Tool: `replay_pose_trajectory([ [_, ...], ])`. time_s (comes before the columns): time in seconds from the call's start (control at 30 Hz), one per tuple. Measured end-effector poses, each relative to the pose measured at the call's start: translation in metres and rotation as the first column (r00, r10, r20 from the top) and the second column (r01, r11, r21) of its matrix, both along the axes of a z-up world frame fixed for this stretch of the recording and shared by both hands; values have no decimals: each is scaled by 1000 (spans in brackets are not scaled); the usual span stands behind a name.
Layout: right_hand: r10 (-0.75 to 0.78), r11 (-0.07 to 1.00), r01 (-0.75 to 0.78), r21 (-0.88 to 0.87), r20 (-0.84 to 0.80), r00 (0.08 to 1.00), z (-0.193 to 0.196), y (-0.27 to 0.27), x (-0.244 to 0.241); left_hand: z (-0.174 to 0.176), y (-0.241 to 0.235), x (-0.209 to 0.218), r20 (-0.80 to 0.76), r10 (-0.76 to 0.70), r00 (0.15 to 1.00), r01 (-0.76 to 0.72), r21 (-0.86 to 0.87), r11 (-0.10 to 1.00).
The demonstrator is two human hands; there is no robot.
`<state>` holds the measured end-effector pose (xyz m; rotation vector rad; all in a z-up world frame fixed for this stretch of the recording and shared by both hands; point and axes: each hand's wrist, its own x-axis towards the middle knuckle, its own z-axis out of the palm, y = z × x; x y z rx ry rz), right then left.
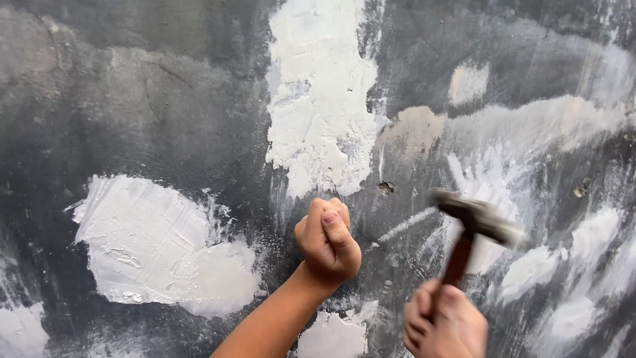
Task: The person drives nails into a wall using a hammer, places the hammer onto a tray, and rubs their hands together.
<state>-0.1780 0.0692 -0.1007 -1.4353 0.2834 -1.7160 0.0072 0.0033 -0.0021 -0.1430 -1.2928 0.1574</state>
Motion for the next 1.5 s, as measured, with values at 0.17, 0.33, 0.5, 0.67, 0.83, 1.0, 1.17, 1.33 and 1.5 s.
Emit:
replay_pose_trajectory([
  [0.17,258,819,-149,-555,123,958,-16,-33,23,-3,-5,-4,-12,62,998,-61,49,997],
  [0.33,-271,962,273,7,-78,959,-10,-21,14,-5,-3,-3,-5,66,998,-65,57,996],
  [0.5,-200,786,360,-503,344,917,-3,-13,34,-5,-7,-2,-11,33,999,-32,46,998],
  [0.67,-365,872,431,230,-282,888,6,-4,21,-9,-1,-1,-18,51,999,-50,43,998],
  [0.83,-170,848,273,-454,255,952,-9,0,44,-6,-7,-2,-18,18,1000,-18,32,999],
  [1.0,-409,869,461,180,-262,874,19,-5,35,-7,-4,-1,-9,24,1000,-24,53,998],
  [1.17,-129,912,231,-341,296,946,12,17,29,-4,-5,-3,3,21,1000,-21,46,999],
  [1.33,-265,963,268,-42,68,962,-8,-15,37,-5,-4,-1,2,48,999,-48,59,997],
  [1.5,67,942,-58,-331,16,998,-3,8,5,-4,-3,0,39,-10,999,9,32,999],
])
